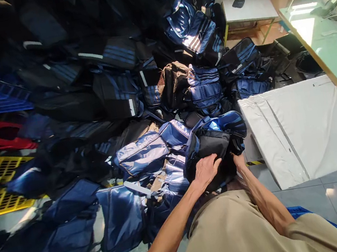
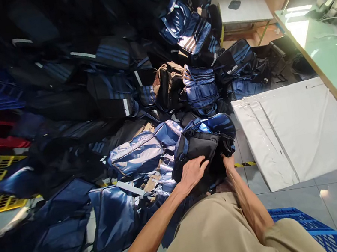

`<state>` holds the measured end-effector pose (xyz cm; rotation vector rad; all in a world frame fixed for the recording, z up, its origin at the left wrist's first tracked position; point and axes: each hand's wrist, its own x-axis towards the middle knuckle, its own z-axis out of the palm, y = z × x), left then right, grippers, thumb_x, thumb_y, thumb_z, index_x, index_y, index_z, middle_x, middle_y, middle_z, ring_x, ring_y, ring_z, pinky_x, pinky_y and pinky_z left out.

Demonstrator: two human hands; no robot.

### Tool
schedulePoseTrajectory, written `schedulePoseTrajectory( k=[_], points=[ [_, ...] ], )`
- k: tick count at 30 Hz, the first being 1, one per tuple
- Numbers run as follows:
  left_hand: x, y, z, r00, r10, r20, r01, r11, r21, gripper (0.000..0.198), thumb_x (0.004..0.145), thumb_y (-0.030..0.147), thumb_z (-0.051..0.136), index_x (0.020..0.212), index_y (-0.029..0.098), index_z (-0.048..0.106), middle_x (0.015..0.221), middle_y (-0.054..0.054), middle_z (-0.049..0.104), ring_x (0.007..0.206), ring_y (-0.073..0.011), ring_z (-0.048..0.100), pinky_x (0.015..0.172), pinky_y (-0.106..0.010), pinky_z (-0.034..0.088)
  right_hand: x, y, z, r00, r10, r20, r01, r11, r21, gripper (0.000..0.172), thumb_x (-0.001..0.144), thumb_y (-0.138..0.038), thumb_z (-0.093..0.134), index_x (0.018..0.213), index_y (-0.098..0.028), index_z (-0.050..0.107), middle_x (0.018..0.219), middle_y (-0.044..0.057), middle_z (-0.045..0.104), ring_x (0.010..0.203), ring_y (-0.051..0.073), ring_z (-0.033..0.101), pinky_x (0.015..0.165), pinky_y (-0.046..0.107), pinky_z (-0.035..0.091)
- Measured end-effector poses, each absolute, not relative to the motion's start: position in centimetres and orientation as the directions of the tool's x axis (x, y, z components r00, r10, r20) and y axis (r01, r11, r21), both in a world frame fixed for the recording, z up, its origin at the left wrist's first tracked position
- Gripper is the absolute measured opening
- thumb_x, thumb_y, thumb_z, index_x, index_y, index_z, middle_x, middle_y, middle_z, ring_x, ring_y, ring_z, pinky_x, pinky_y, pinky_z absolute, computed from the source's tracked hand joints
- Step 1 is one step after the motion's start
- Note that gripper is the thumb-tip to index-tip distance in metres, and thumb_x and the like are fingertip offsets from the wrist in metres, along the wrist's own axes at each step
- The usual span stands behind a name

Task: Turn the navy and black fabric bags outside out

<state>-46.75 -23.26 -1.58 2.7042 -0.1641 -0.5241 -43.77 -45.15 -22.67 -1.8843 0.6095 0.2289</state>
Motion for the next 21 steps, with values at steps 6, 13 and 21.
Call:
schedulePoseTrajectory(
  k=[6, 13, 21],
  points=[
    [-41.2, -16.4, -4.1, 0.977, -0.079, -0.196, -0.028, -0.969, 0.247, 0.055, 0.122, 0.033, 0.038, 0.176, 0.029, 0.048, 0.183, -0.011, 0.047, 0.173, -0.0256, 0.038, 0.145, -0.065, 0.008, -42.3, -45.5, -23.4, 0.784, -0.423, -0.455, -0.607, -0.369, -0.704, 0.094, 0.078, -0.055, 0.073, 0.158, -0.012, 0.052, 0.115, 0.023, 0.081, 0.108, 0.043, 0.079, 0.092, 0.055, 0.063],
    [-43.0, -12.6, -7.7, 0.939, 0.06, -0.338, 0.12, -0.98, 0.16, 0.056, 0.12, 0.028, 0.038, 0.175, 0.026, 0.048, 0.182, -0.01, 0.05, 0.171, -0.0215, 0.041, 0.137, -0.045, 0.036, -40.7, -51.4, -20.4, 0.823, -0.494, -0.28, -0.54, -0.526, -0.658, 0.067, 0.096, -0.049, 0.055, 0.153, -0.015, 0.049, 0.132, 0.027, 0.07, 0.126, 0.045, 0.071, 0.108, 0.057, 0.055],
    [-49.5, -9.6, -4.4, 0.914, 0.367, -0.175, 0.4, -0.889, 0.223, 0.058, 0.11, 0.011, 0.038, 0.163, 0.017, 0.06, 0.17, -0.014, 0.063, 0.155, -0.0243, 0.062, 0.13, -0.039, 0.049, -40.5, -54.0, -13.8, 0.976, -0.212, -0.041, -0.201, -0.825, -0.528, 0.05, 0.106, -0.035, 0.041, 0.149, -0.013, 0.054, 0.133, 0.025, 0.07, 0.118, 0.038, 0.07, 0.104, 0.053, 0.056]
  ],
)
